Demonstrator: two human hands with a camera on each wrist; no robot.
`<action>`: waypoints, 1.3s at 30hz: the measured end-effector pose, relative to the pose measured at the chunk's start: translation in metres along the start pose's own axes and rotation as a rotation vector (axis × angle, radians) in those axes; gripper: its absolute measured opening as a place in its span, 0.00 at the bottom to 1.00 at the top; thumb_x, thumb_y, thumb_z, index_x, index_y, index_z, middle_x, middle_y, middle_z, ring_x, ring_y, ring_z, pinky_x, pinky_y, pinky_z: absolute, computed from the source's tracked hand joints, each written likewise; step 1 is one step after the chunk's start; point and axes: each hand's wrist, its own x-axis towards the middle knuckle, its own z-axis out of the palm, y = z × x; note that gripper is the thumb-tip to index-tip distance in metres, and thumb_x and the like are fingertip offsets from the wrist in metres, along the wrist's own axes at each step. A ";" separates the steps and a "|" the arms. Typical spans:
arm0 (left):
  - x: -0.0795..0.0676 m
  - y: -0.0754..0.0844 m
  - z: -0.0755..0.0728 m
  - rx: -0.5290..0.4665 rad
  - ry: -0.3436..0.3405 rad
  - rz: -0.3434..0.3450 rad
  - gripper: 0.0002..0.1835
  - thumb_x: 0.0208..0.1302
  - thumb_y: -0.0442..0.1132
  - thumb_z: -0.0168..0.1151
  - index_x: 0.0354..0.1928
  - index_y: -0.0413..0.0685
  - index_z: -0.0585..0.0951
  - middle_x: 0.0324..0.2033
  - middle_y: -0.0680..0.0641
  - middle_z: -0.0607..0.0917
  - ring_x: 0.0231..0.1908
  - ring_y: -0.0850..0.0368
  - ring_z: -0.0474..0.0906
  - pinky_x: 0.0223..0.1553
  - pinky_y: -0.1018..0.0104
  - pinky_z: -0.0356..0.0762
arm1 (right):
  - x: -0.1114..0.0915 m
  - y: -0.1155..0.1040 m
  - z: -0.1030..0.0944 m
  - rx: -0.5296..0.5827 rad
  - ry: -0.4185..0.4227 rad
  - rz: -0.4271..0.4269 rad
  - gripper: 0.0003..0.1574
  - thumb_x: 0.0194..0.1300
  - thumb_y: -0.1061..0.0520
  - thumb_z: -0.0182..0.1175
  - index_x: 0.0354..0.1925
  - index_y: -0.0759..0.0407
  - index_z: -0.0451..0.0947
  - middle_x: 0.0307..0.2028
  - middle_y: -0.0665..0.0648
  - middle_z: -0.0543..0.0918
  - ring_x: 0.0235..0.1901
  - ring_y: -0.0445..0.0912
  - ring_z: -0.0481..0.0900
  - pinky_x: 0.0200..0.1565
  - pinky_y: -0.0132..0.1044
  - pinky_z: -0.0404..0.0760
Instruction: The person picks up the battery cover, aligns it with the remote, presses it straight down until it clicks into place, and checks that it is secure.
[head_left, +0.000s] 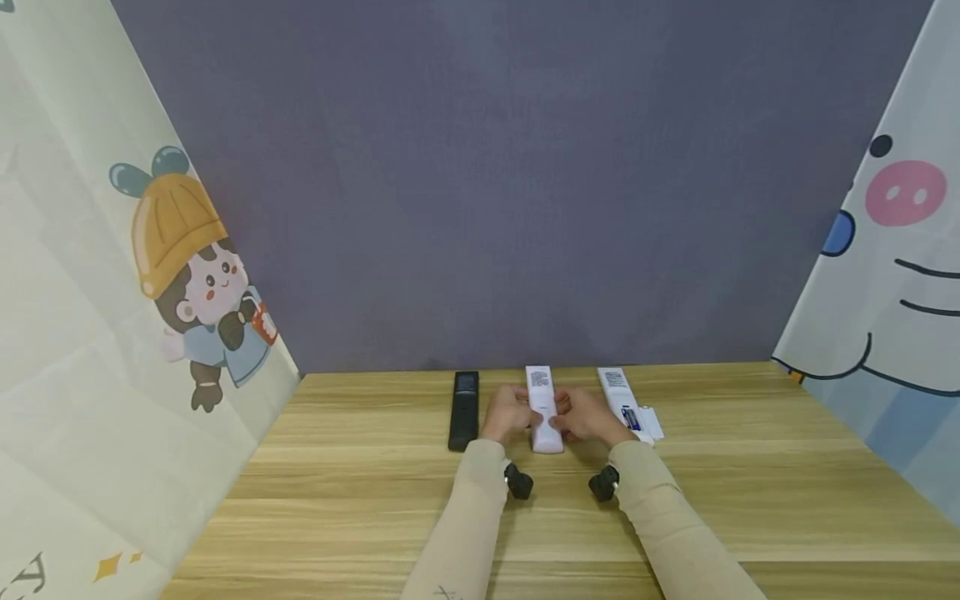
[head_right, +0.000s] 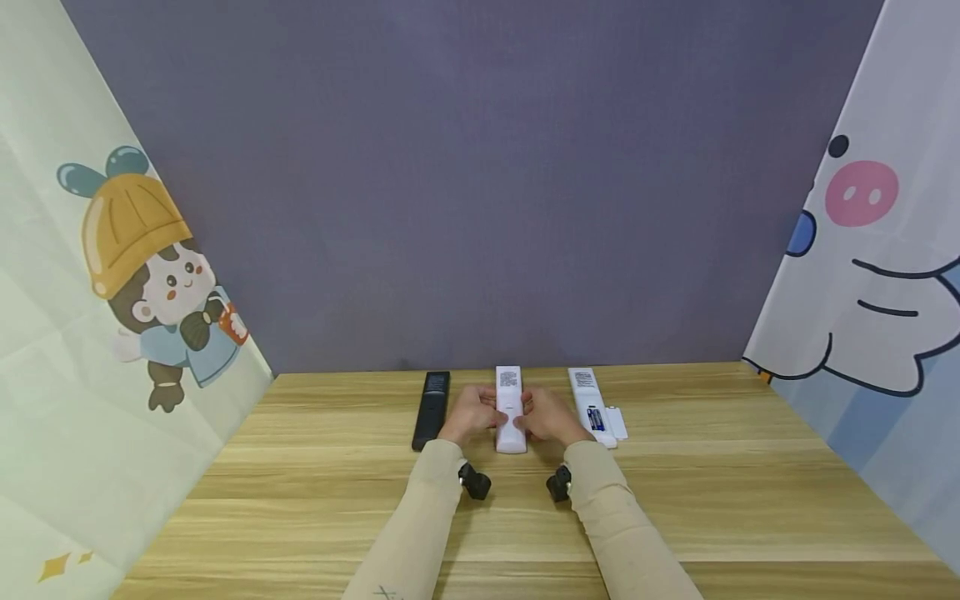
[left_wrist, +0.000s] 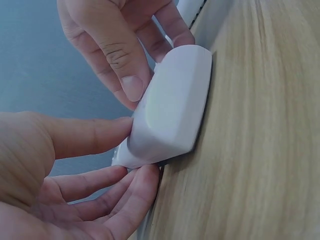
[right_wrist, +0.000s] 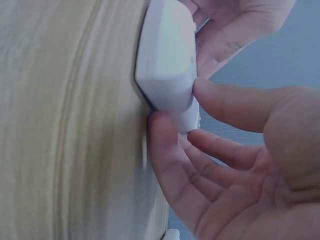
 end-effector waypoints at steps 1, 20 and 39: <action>0.000 0.000 0.000 0.008 0.005 0.002 0.25 0.49 0.21 0.72 0.53 0.30 0.83 0.41 0.39 0.90 0.38 0.55 0.86 0.39 0.65 0.84 | 0.000 0.000 0.000 -0.004 0.001 -0.003 0.26 0.63 0.69 0.65 0.58 0.76 0.71 0.45 0.69 0.84 0.34 0.48 0.84 0.32 0.39 0.87; 0.000 0.000 0.000 0.188 0.037 0.068 0.22 0.49 0.27 0.75 0.50 0.32 0.85 0.43 0.41 0.89 0.39 0.54 0.83 0.43 0.64 0.82 | 0.000 0.003 0.002 -0.004 0.034 0.008 0.25 0.63 0.68 0.66 0.57 0.74 0.75 0.43 0.65 0.84 0.29 0.45 0.82 0.29 0.37 0.86; -0.001 0.001 0.002 0.229 0.006 0.088 0.23 0.51 0.27 0.74 0.53 0.34 0.85 0.43 0.40 0.89 0.41 0.55 0.83 0.45 0.64 0.82 | -0.002 0.002 0.002 -0.046 0.048 -0.008 0.22 0.63 0.67 0.66 0.55 0.73 0.76 0.43 0.65 0.84 0.31 0.46 0.82 0.32 0.37 0.85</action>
